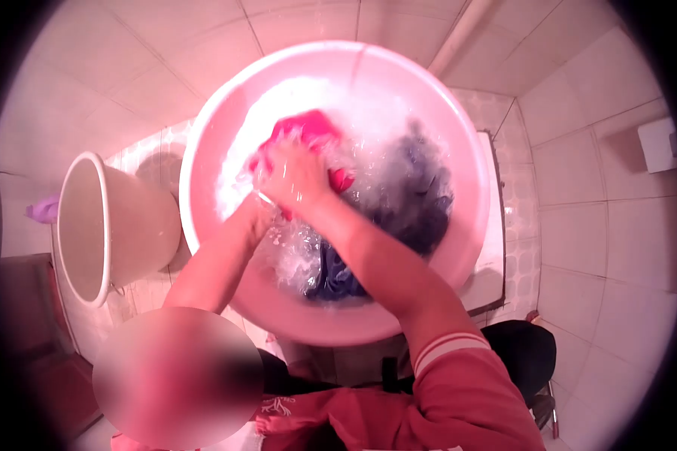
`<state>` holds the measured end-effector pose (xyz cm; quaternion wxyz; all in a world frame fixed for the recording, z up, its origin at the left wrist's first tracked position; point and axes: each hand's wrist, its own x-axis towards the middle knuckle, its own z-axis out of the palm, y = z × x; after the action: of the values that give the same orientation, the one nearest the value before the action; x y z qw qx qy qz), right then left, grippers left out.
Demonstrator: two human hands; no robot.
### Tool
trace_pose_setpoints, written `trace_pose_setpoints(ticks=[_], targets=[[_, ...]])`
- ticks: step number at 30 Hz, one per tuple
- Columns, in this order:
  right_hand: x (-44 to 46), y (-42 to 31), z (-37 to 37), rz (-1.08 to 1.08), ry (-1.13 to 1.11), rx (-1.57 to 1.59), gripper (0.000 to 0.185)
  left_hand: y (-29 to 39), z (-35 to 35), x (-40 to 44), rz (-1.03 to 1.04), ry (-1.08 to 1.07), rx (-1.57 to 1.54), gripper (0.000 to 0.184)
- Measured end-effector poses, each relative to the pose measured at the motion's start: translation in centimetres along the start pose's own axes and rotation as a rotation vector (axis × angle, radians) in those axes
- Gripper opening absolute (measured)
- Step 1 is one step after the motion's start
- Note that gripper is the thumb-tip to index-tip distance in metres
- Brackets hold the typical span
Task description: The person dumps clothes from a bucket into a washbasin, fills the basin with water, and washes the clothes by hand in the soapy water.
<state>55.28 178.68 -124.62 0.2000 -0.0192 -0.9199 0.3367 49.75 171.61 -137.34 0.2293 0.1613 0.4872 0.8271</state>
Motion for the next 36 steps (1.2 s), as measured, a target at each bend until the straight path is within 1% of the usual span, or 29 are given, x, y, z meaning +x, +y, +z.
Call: trace_pose_setpoints(ticks=[1, 2, 3, 4, 6, 7, 8, 10, 11, 12, 13, 14, 15, 16, 17, 18, 19, 20, 22, 25, 26, 27, 28, 30, 32, 33, 34, 35, 36], targets=[[1.6, 1.2, 0.4, 0.089, 0.031, -0.067, 0.020, 1.7, 0.8, 0.5, -0.104, 0.092, -0.070, 0.034], [2.5, 2.0, 0.4, 0.095, 0.027, -0.026, 0.024, 3.6, 1.6, 1.2, -0.209, 0.184, -0.139, 0.033], [3.3, 2.4, 0.5, 0.136, -0.033, -0.044, 0.026, 4.3, 1.7, 1.7, -0.314, 0.276, -0.207, 0.031], [4.0, 2.8, 0.4, 0.177, -0.093, -0.061, 0.029, 4.0, 0.5, 2.3, -0.433, 0.277, -0.369, 0.029], [5.3, 4.2, -0.9, 0.466, -0.160, -0.004, 0.031, 6.2, 0.2, 1.6, -0.473, 0.273, 0.016, 0.023], [6.0, 7.9, -1.0, 0.514, -0.199, -0.038, 0.032, 7.5, 0.6, 0.9, -0.466, 0.228, 0.152, 0.025], [6.3, 12.0, -1.0, 0.553, -0.241, -0.067, 0.033, 8.4, 0.5, 0.5, -0.396, 0.216, 0.217, 0.029], [5.9, 16.2, -1.7, 0.455, -0.169, -0.341, 0.044, 8.9, -2.1, 0.2, -0.094, 0.240, 0.566, 0.035], [5.4, 17.2, -0.6, 0.453, -0.177, -0.335, 0.044, 8.3, -4.6, 0.7, 0.087, 0.272, 0.985, 0.041], [4.8, 18.1, 0.7, 0.307, -0.150, -0.256, 0.051, 7.0, -6.4, 0.9, 0.223, 0.370, 1.345, 0.042], [4.6, 18.8, 1.5, 0.165, -0.117, -0.181, 0.059, 5.3, -8.3, 1.4, -0.152, 0.352, 1.152, 0.042], [3.5, 17.5, 2.5, 0.188, -0.273, -0.101, 0.067, 2.6, -9.3, 1.5, -0.289, 0.236, 0.728, 0.033], [3.1, 13.6, 1.8, 0.483, -0.492, 0.299, 0.060, -0.1, -10.3, 1.7, -0.461, 0.190, 0.329, 0.028], [1.9, 13.6, 4.4, 0.209, -0.417, 0.508, 0.054, 2.5, -6.1, 0.3, -0.639, 0.263, 0.153, 0.033], [0.1, 11.1, 4.8, 0.430, -0.493, 0.725, 0.044, 2.9, -3.5, -0.3, -0.551, 0.336, -0.077, 0.035], [-0.7, 9.0, 5.9, 0.013, -0.250, 0.234, 0.035, 2.8, -2.2, -0.5, -0.457, 0.406, -0.305, 0.039], [-1.8, 6.9, 6.4, 0.010, -0.101, 0.344, 0.027, 1.7, -3.9, -0.1, -0.463, 0.305, -0.549, 0.041], [-2.0, 5.1, 6.2, -0.253, -0.127, 0.080, 0.027, 1.4, -3.7, 0.0, -0.465, 0.307, -0.549, 0.041], [-2.8, 3.2, 5.4, -0.183, -0.110, 0.086, 0.019, 1.3, -3.0, 0.2, -0.490, 0.274, -0.545, 0.041], [1.4, 7.1, 5.7, -0.139, -0.003, 0.011, 0.019, 2.1, -1.5, 0.4, -0.519, 0.220, -0.544, 0.041], [3.6, 6.5, 4.0, 0.176, -0.131, -0.066, 0.025, 2.7, -0.9, 0.6, -0.524, 0.198, -0.547, 0.041], [5.8, 7.9, 3.6, 0.397, -0.159, -0.099, 0.037, 4.4, 0.5, 0.9, -0.460, 0.236, -0.360, 0.039], [6.6, 9.9, 3.0, 0.319, -0.093, -0.076, 0.040, 3.4, -2.5, 1.8, -0.467, 0.155, 0.089, 0.036], [6.5, 12.5, 1.1, 0.355, -0.241, -0.203, 0.042, 9.3, -0.1, 2.4, -0.256, 0.119, 0.374, 0.034], [4.1, 13.0, -1.3, 0.331, -0.416, -0.254, 0.044, 12.0, -2.6, 3.1, -0.076, 0.294, 0.364, 0.034], [2.7, 13.1, -2.6, 0.292, -0.500, -0.247, 0.045, 11.9, -5.5, 4.3, 0.180, 0.352, 0.589, 0.043], [2.0, 14.1, -3.8, 0.288, -0.499, -0.253, 0.045, 10.5, -7.8, 3.6, 0.184, 0.354, 0.584, 0.043], [1.2, 15.4, -4.9, 0.395, -0.793, -0.201, 0.045, 8.4, -10.1, 2.8, 0.033, 0.395, 0.735, 0.048], [1.6, 14.7, -5.6, 0.446, -0.938, -0.175, 0.046, 5.6, -11.3, 2.0, -0.068, 0.414, 0.770, 0.052]])
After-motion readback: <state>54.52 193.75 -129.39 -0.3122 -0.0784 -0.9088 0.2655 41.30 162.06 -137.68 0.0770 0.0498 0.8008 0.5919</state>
